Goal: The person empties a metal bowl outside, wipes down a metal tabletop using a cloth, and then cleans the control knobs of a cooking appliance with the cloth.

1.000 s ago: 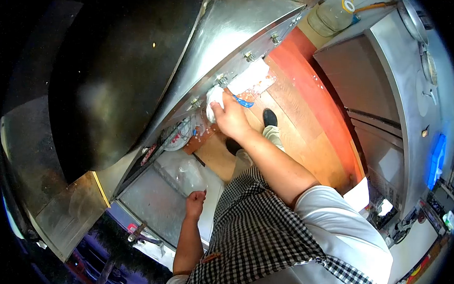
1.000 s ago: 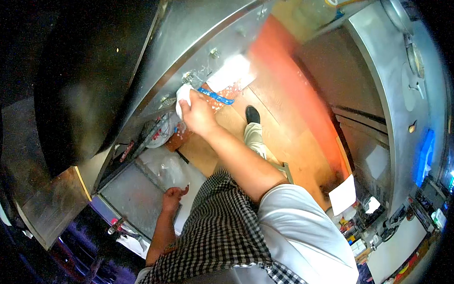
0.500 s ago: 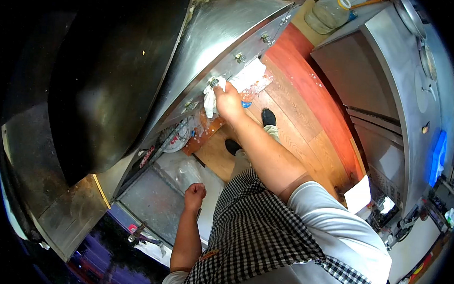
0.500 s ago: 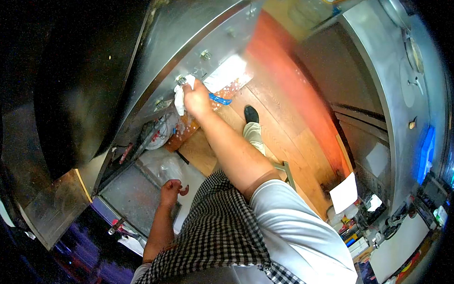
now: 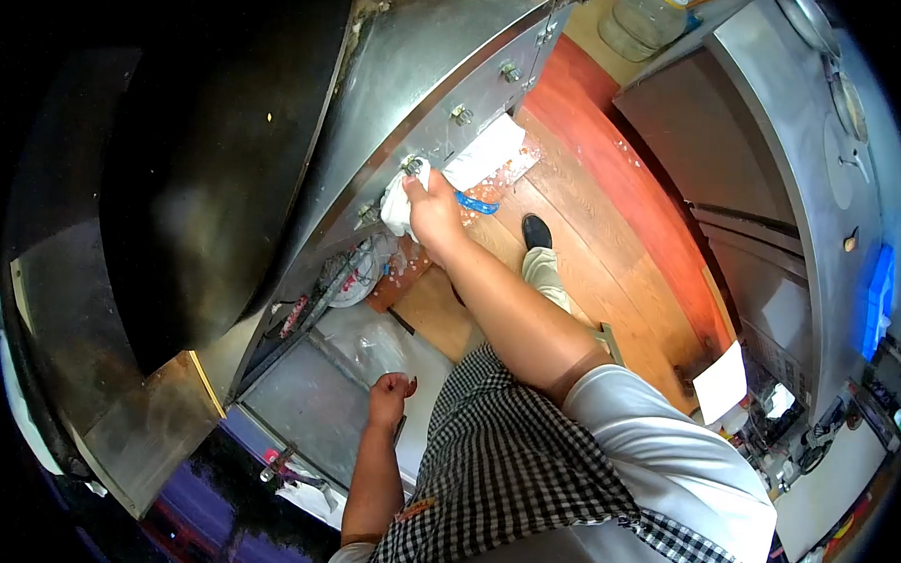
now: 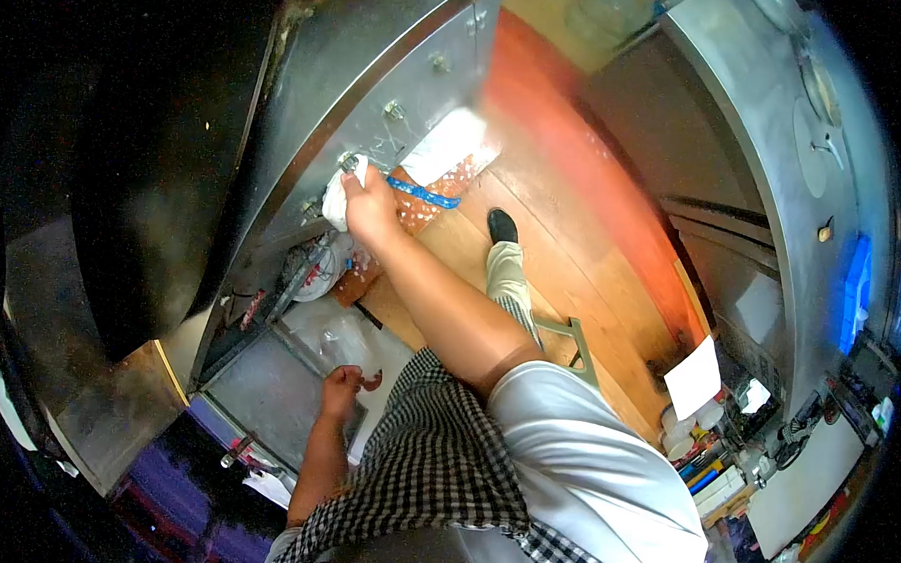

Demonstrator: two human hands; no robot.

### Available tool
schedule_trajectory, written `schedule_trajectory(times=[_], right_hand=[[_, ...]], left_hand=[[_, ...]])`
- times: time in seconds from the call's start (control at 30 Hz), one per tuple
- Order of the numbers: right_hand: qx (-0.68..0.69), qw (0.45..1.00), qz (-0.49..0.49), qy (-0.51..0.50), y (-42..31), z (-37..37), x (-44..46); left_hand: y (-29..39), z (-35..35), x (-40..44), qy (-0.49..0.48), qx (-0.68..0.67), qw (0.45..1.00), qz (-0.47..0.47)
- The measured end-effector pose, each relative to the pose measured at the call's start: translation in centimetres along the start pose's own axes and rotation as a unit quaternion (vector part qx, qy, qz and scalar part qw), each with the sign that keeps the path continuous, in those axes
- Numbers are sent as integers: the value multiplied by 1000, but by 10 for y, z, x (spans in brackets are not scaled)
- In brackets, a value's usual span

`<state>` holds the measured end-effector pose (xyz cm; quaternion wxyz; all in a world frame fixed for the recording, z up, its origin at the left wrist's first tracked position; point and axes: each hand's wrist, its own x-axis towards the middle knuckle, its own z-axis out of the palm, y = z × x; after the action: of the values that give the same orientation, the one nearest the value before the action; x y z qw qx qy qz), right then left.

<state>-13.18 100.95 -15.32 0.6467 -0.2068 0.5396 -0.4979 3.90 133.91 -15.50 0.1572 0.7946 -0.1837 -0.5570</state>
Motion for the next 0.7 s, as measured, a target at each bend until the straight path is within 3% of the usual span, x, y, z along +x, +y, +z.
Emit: schedule_trajectory(times=[0.13, 0.17, 0.2, 0.27, 0.33, 0.4, 0.47, 0.53, 0.6, 0.63, 0.7], right_hand=[[-43, 999, -23, 3, -8, -13, 20], [3, 999, 48, 16, -21, -19, 23], [-5, 1000, 4, 31, -1, -30, 45], [5, 999, 29, 21, -35, -33, 38], [-134, 990, -39, 14, -28, -33, 30], [-207, 958, -196, -35, -11, -34, 26], [-178, 973, -111, -91, -10, -44, 40], [-171, 981, -91, -22, -29, -43, 36], [26, 999, 5, 25, -43, -40, 42], [-7, 1000, 10, 10, -47, -39, 40], [-169, 978, -120, 2, -36, -37, 32]], left_hand=[[-10, -5, -6, -8, -54, 998, 11], [-9, -6, -6, 3, -37, 999, 6], [-8, -8, -7, 13, -20, 1000, -1], [-17, -10, -6, 18, -4, 1000, -5], [-39, -16, 2, 9, -7, 1000, 3], [-48, -15, 8, -3, -17, 1000, -15], [-54, -17, 5, -8, 1, 1000, -30], [-45, -17, 4, -10, 46, 998, -35], [-27, -12, -2, 2, 18, 999, -37], [-18, -11, -1, 9, 3, 999, -34], [-16, -9, 3, 17, -23, 999, -26]])
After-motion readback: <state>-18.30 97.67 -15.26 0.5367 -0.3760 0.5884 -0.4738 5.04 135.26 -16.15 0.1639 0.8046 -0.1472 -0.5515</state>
